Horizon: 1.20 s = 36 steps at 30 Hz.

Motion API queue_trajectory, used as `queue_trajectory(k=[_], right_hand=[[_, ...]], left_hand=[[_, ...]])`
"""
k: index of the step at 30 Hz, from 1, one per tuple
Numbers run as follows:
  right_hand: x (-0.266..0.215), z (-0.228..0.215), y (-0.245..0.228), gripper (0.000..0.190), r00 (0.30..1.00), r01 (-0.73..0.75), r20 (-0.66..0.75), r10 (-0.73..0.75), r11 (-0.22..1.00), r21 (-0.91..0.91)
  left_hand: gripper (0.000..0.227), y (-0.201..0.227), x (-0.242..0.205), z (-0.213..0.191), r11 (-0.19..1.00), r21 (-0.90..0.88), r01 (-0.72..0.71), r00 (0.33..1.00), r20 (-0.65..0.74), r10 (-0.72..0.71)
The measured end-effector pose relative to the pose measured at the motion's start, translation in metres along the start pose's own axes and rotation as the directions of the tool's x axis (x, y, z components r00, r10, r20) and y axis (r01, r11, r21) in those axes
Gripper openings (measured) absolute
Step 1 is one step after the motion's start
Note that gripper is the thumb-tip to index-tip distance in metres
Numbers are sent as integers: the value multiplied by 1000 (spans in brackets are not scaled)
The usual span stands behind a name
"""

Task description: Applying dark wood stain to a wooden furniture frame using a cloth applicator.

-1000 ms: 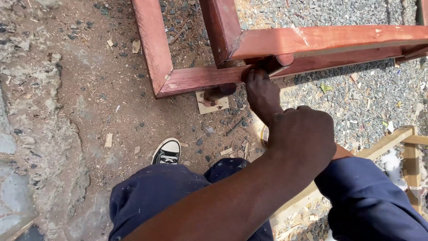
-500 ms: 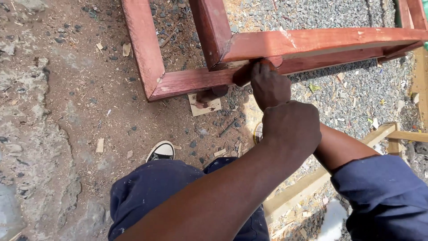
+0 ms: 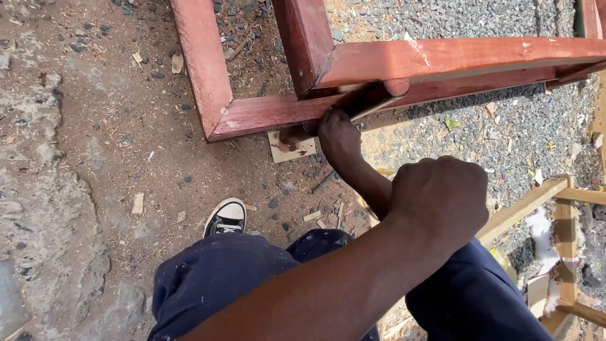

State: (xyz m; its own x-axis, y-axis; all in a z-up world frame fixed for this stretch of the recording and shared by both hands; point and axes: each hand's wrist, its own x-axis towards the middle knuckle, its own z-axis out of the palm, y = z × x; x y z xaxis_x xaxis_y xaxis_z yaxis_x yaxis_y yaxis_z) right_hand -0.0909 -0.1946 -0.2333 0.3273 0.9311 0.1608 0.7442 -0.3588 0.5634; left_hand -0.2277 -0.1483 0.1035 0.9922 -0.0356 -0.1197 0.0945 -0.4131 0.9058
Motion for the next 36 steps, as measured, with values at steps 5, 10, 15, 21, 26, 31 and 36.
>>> queue_trajectory(k=[5,10,15,21,26,31,36], right_hand=[[-11,-40,41,38,992,95,83,-95,995,1],[-23,-72,101,40,971,179,164,-176,984,-3],[-34,-144,200,48,873,-466,286,394,848,253],[-18,-123,106,28,666,-260,349,659,-233,937],[-28,-40,-7,28,392,-591,599,698,-308,745],[-36,-32,-2,34,80,-228,895,440,-866,446],[-9,-123,92,27,393,-84,911,121,-983,166]], left_hand=[[20,-13,11,2,1000,-4,-27,1000,-3,27],[20,-16,18,10,1000,-8,-24,1000,6,24],[22,-6,6,34,991,64,-116,993,3,116],[31,6,-10,25,997,-2,-80,989,121,80],[37,-5,-10,37,999,32,-28,986,167,23],[35,-10,-11,38,999,50,-21,989,151,14],[44,-2,-9,36,999,-35,-20,987,159,26]])
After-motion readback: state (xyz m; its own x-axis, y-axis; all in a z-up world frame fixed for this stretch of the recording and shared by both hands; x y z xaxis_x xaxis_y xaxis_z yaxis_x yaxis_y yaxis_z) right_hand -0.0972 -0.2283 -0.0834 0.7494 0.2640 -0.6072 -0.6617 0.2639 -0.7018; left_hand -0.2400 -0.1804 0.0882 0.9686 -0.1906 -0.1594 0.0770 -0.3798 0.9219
